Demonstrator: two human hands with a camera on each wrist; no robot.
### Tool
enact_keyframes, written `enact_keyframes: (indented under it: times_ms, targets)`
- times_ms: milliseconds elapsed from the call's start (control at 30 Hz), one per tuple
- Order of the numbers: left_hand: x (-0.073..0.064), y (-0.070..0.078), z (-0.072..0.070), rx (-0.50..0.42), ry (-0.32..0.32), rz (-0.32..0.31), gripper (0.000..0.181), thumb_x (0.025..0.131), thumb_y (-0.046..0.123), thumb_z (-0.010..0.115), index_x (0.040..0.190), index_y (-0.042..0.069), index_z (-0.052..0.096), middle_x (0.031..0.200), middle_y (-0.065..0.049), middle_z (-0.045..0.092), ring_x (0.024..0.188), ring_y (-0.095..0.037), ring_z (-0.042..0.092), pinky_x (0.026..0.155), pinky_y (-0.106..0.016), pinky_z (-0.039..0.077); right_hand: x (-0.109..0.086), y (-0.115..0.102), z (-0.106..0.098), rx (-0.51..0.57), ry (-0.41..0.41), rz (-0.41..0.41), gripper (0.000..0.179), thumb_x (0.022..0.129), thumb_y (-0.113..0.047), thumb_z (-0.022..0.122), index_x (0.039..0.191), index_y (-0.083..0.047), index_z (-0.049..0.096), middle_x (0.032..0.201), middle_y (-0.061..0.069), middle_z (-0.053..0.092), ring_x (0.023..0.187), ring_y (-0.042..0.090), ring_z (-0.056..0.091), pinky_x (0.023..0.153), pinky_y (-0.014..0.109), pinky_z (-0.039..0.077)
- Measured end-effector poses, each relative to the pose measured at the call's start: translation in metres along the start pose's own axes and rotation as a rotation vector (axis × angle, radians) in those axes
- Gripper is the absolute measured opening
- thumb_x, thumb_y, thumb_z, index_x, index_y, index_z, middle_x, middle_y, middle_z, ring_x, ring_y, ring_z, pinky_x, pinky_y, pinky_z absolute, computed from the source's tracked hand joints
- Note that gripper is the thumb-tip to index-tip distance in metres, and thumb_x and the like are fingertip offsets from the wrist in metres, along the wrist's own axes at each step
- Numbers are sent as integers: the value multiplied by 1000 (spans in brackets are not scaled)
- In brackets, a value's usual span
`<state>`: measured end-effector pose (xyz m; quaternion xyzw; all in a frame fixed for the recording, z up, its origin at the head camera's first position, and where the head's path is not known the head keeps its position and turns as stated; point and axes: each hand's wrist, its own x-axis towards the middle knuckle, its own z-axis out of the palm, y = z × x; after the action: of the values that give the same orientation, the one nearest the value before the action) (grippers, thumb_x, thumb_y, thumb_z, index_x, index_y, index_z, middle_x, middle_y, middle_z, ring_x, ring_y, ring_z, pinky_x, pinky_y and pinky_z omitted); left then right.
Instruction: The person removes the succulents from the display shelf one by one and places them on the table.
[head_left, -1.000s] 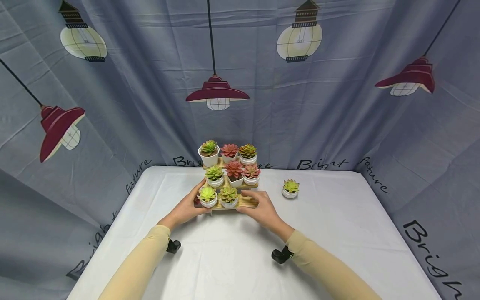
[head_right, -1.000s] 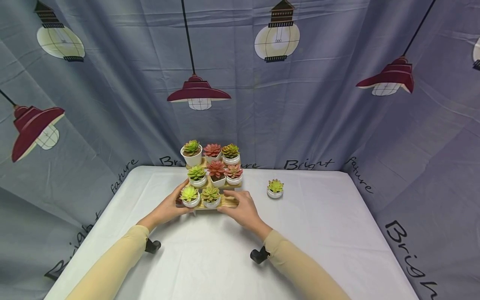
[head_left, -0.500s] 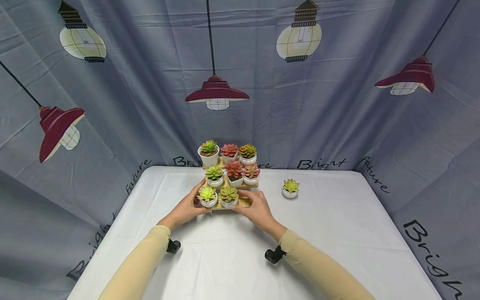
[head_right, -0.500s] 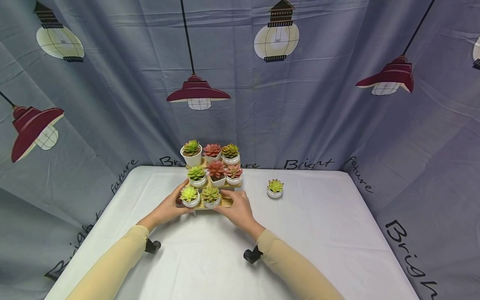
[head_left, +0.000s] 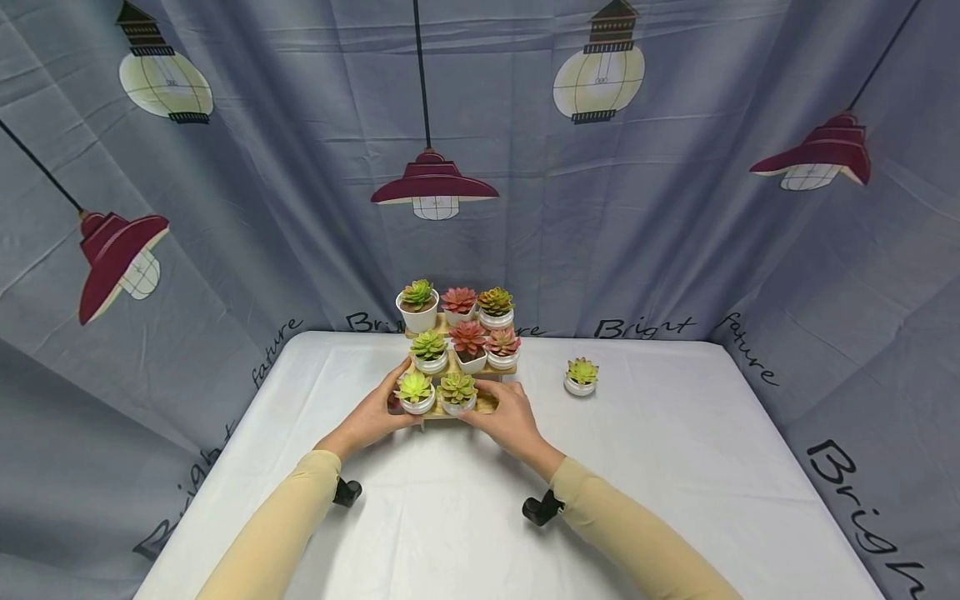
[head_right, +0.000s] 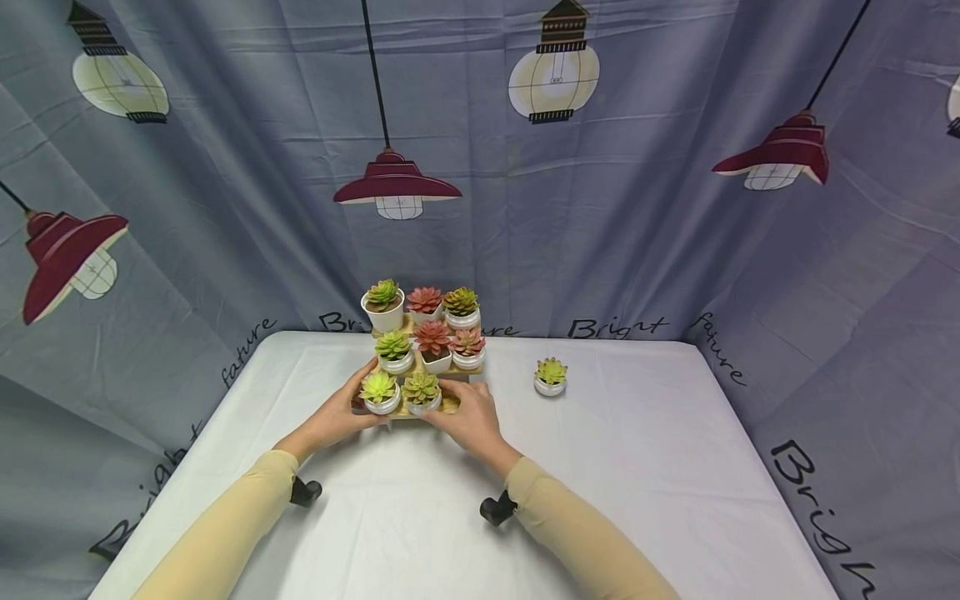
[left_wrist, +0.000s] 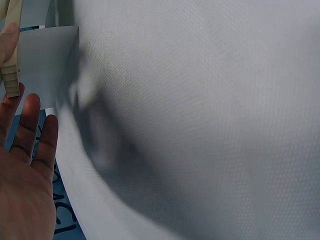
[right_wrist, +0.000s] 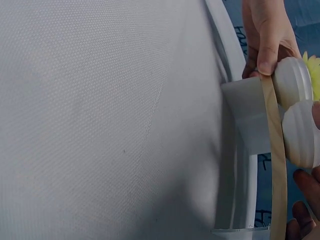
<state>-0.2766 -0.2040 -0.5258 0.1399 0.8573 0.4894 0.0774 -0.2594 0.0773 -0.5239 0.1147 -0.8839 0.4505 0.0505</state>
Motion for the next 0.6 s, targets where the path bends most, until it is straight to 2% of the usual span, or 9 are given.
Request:
enact_keyframes:
  times_ms: [600]
  targets:
    - [0,-1,-1,5,-7,7,113,82,20,89,165,37,14,124,-12,57,100,-22,61,96,-42,48,2,-2,4,-76,3,-15,69,78,-48,86,135,-13,68,124,0,69,110,23,48,95,46,39]
